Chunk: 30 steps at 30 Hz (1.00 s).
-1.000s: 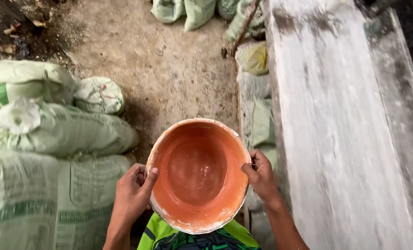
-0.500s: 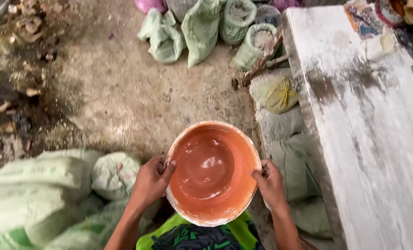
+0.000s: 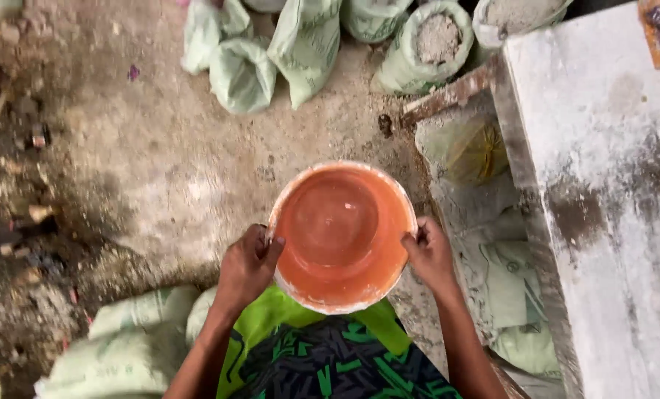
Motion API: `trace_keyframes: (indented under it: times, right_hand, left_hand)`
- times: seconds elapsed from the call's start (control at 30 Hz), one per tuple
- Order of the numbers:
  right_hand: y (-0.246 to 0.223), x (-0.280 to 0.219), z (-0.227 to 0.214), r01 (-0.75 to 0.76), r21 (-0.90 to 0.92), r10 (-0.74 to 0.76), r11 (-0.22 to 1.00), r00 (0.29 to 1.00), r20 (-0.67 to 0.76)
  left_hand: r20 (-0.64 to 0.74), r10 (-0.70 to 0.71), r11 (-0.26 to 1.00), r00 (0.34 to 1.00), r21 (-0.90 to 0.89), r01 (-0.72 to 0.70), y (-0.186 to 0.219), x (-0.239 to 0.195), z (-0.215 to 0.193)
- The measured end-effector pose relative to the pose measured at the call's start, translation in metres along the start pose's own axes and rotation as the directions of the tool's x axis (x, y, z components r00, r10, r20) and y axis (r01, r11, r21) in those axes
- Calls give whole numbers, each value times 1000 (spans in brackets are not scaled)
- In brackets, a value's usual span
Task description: Mixing gypsum powder with water in a bowl to prepare a casting mixture.
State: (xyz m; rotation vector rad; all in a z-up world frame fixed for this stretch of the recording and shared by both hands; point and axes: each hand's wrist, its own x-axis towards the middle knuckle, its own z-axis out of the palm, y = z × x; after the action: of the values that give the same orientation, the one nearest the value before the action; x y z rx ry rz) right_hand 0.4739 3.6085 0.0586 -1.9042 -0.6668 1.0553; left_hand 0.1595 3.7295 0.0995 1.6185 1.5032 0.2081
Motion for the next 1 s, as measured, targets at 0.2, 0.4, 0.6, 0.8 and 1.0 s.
trace_keyframes:
  times: [0.2,0.4,0.6,0.8,1.0]
  right_hand:
    - [13,88,38,-131,-16,127,991,978,-166]
    - [58,177,93,-387,102,400,916,869,-291]
    - [210,321,148,-495,111,503,862,806,-311]
    - [396,473,200,-541,41,531,840,805,-267]
    - [434,556,227,-528,-74,492,846,826,-274]
  left_hand:
    - [190,-12,998,982,60,1,14,148,-15]
    - [402,19,997,916,-82,15,-41,321,35]
    - [555,-184,983,811,119,142,-161,484,163]
    - [473,-161,976,866,207,68,-260,622,293]
    - [301,-189,933,935,353,75,-335,684,368]
